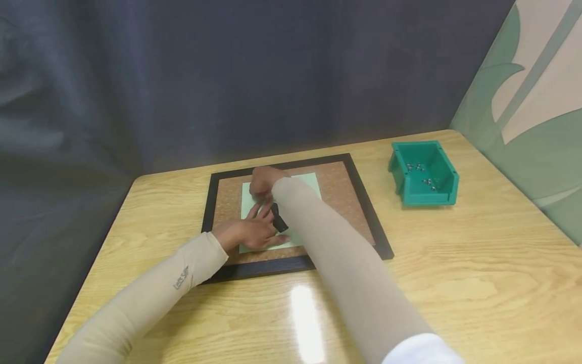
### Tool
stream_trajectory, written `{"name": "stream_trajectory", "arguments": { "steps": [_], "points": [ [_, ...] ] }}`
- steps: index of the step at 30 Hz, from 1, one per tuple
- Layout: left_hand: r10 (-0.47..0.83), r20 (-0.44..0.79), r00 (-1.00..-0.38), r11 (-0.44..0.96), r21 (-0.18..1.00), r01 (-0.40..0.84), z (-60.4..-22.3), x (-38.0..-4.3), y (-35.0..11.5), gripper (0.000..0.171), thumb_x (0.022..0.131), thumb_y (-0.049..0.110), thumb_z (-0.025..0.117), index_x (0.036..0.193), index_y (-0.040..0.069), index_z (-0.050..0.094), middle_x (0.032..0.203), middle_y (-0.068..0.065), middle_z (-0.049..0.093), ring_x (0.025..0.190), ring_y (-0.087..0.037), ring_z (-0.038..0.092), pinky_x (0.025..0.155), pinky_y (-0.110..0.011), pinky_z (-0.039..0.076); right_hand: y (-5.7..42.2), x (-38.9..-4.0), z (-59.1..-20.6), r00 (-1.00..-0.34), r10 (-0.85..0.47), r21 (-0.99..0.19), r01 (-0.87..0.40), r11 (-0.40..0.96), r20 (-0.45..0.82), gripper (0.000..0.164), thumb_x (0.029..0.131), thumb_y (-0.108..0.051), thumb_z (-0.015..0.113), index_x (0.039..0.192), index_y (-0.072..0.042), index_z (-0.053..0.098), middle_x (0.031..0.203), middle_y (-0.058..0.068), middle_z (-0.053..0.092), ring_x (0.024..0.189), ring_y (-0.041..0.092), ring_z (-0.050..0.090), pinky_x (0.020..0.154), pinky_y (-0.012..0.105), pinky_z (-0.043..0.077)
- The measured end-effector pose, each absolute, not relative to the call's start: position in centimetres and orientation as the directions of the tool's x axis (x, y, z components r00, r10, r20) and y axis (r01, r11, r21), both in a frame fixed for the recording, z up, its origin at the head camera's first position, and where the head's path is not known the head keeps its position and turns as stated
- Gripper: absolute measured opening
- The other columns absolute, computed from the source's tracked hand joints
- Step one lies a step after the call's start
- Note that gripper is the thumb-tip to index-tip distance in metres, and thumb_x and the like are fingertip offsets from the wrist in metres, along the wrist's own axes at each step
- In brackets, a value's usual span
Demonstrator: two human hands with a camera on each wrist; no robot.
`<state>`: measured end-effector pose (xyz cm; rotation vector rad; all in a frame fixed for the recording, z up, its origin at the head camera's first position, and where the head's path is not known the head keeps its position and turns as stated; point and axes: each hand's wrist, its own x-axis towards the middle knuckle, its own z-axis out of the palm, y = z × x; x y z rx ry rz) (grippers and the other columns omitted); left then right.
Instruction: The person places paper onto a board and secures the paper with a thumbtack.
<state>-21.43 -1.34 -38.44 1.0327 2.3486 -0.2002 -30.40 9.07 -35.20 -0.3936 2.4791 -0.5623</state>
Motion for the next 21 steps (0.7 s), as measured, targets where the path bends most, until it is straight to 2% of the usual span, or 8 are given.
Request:
{"name": "stream_trajectory", "arguments": {
  "steps": [3,7,12,17,21],
  "points": [
    [0.636,-0.543,-0.549,0.692,0.087,0.716,-38.23,-21.39,-1.53,0.071,0.103,0.062,0.017,0.161,0.026,-0.002,0.166,-0.003,-0.026,0.148,-0.029,-0.035,0.122,-0.054,-0.015,8.46,-30.21,-35.02,-0.825,-0.341,-0.468,-0.107,0.877,-0.451,0.038,0.096,-0.011,0.053,0.059,-0.016,0.048,0.052,-0.004,0.041,0.047,0.012,0.034,0.054,0.027,0.036],
    [0.647,-0.534,-0.543,0.69,0.108,0.716,-37.99,-21.52,-1.55,0.072,0.103,0.063,0.019,0.161,0.027,-0.006,0.166,-0.002,-0.025,0.148,-0.028,-0.035,0.123,-0.053,-0.014,8.58,-30.27,-34.8,-0.824,-0.328,-0.45,-0.101,0.887,-0.462,0.036,0.097,-0.012,0.053,0.062,-0.016,0.051,0.054,-0.004,0.044,0.051,0.013,0.037,0.058,0.029,0.038],
    [0.658,-0.529,-0.537,0.679,0.108,0.726,-38.07,-21.6,-1.51,0.074,0.103,0.063,0.02,0.161,0.027,-0.009,0.166,-0.001,-0.025,0.149,-0.029,-0.033,0.123,-0.053,-0.015,9.06,-30.49,-34.98,-0.785,-0.388,-0.47,-0.141,0.871,-0.483,0.04,0.102,-0.014,0.047,0.062,-0.015,0.049,0.055,-0.003,0.041,0.052,0.014,0.033,0.066,0.032,0.039],
    [0.646,-0.534,-0.546,0.692,0.106,0.714,-38.13,-21.52,-1.72,0.074,0.103,0.062,0.021,0.161,0.026,-0.009,0.166,0.0,-0.026,0.149,-0.028,-0.034,0.122,-0.053,-0.016,9.22,-30.36,-35.27,-0.753,-0.466,-0.546,-0.171,0.82,-0.464,0.039,0.101,-0.008,0.041,0.063,-0.015,0.045,0.055,-0.005,0.036,0.051,0.013,0.028,0.062,0.031,0.034],
    [0.654,-0.525,-0.545,0.687,0.109,0.719,-38.31,-21.56,-1.91,0.074,0.103,0.062,0.02,0.161,0.025,-0.009,0.165,0.0,-0.027,0.149,-0.029,-0.033,0.122,-0.055,-0.014,9.33,-30.17,-35.3,-0.732,-0.512,-0.554,-0.221,0.802,-0.449,0.033,0.1,-0.004,0.039,0.069,-0.011,0.047,0.056,-0.005,0.034,0.053,0.013,0.029,0.063,0.03,0.033]
  ]
}}
